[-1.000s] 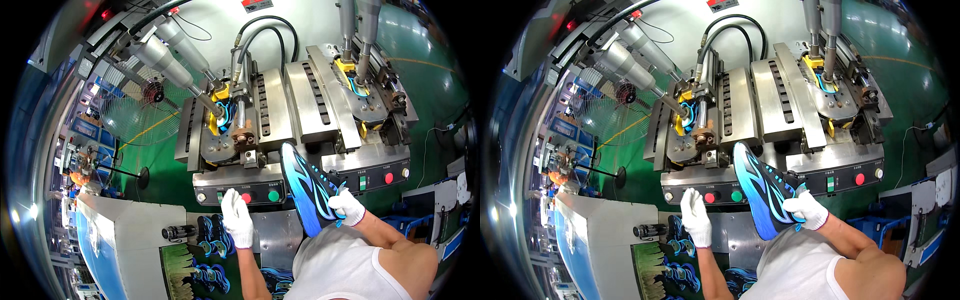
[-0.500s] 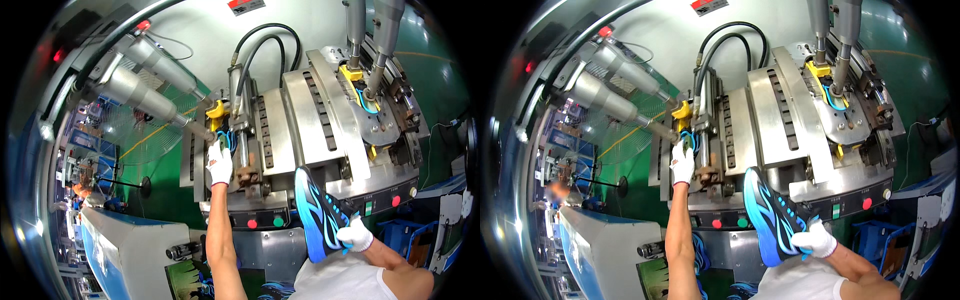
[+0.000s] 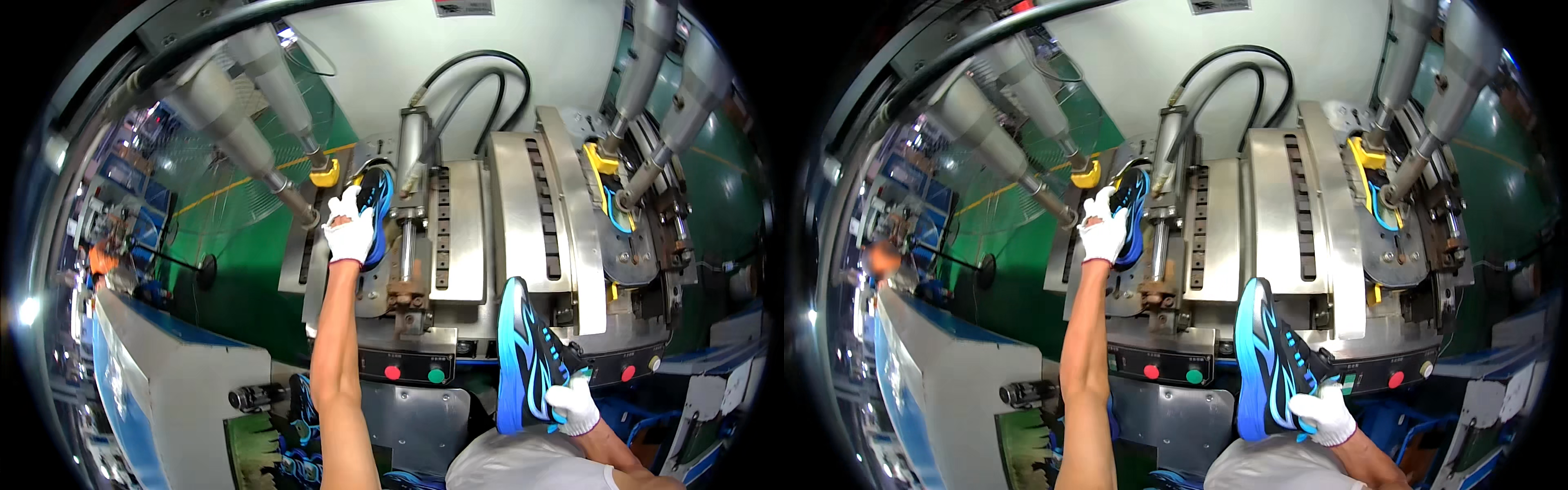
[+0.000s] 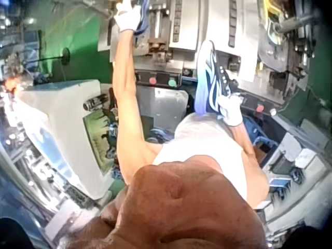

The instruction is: The person places a shoe onto a machine for lasting, presses buttons to operate the machine, removes the shoe, and places it into a cleaning or finishing machine.

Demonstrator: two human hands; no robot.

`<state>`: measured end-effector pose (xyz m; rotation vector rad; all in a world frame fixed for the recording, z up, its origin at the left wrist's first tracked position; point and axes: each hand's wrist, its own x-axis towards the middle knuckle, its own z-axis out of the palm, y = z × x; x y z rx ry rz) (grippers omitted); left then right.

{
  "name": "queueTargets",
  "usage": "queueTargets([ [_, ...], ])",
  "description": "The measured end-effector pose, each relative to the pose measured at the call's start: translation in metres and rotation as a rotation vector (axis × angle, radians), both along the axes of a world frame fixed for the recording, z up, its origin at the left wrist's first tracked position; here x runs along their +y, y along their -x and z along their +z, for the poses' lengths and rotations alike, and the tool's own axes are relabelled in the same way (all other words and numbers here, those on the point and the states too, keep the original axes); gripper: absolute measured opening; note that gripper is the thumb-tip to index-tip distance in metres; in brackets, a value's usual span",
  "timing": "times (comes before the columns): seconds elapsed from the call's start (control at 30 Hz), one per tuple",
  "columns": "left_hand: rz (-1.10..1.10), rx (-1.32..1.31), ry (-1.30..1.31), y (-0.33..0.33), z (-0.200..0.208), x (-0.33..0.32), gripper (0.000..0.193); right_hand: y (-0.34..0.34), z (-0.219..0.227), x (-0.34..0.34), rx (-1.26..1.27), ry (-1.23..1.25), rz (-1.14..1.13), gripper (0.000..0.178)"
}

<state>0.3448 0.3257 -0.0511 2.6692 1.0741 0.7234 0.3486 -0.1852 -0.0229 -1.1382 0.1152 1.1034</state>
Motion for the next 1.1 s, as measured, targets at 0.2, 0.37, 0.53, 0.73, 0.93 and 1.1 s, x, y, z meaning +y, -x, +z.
queueTargets([
  [0.2,-0.027,-0.436,0.014,0.135,0.037,-0.114,0.060,0.001,0.017,0.115,-0.188,-0.199,-0.011,0.052],
  [0.37,0.166,-0.388,0.084,0.285,-0.004,-0.214,0.061,-0.013,0.011,0.312,-0.079,-0.299,0.121,0.028],
  [0.53,0.740,-0.218,0.581,0.351,-0.090,-0.324,0.058,-0.067,-0.069,0.485,-0.620,0.201,0.030,0.028],
  [0.73,1.186,-0.008,0.576,0.371,-0.148,-0.443,0.049,-0.100,-0.151,0.560,-1.435,0.847,0.423,0.042],
  [0.93,1.440,-0.189,0.463,0.367,-0.204,-0.484,0.065,-0.087,-0.178,0.585,-1.881,0.835,0.851,0.026],
  [1.1,1.181,-0.375,0.541,0.378,-0.234,-0.449,0.068,-0.281,-0.132,0.556,-1.014,0.297,0.775,0.019],
])
